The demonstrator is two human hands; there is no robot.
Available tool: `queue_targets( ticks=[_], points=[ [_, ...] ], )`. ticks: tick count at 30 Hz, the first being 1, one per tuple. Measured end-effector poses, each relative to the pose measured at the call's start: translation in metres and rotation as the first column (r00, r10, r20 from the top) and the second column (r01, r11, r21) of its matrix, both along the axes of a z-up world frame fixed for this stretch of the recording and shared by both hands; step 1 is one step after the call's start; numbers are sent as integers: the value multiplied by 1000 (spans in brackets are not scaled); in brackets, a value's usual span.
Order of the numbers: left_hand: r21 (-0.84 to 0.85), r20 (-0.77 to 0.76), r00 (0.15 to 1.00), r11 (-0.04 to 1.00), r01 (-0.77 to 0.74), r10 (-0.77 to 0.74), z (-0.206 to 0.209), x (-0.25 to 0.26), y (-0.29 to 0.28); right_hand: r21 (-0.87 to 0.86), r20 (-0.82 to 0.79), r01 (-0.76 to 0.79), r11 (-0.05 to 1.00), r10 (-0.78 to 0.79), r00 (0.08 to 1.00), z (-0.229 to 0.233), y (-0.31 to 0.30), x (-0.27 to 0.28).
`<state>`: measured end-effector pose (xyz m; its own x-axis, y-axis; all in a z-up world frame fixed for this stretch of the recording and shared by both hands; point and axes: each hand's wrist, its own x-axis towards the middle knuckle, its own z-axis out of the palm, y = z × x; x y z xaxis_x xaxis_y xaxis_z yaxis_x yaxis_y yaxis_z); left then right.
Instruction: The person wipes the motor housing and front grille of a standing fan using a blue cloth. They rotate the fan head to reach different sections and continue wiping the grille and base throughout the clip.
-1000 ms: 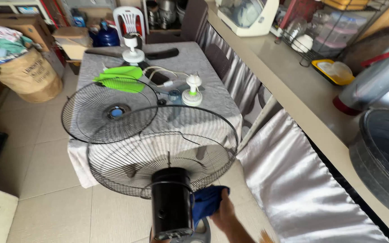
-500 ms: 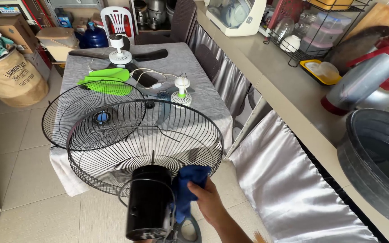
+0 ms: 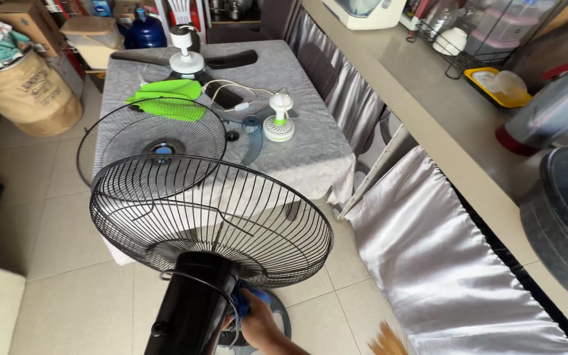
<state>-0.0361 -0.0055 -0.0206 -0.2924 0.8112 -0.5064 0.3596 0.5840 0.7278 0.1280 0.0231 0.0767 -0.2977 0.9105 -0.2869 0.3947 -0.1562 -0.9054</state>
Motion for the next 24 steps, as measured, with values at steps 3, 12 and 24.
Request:
queue_targets(
  ticks=[3,12,24],
  points=[
    [-36,-63,998,999,-28,26,-3,-36,-28,-41,-87,104,994,-108,990,-12,-9,-5],
    [178,-405,872,959,-221,276,148,-138,-51,-394,-771,135,909,-407,490,80,23,58],
    [853,-489,842,329,406,228,440,-32,115,753,-402,494,434,-289,868,231,63,61]
  ],
)
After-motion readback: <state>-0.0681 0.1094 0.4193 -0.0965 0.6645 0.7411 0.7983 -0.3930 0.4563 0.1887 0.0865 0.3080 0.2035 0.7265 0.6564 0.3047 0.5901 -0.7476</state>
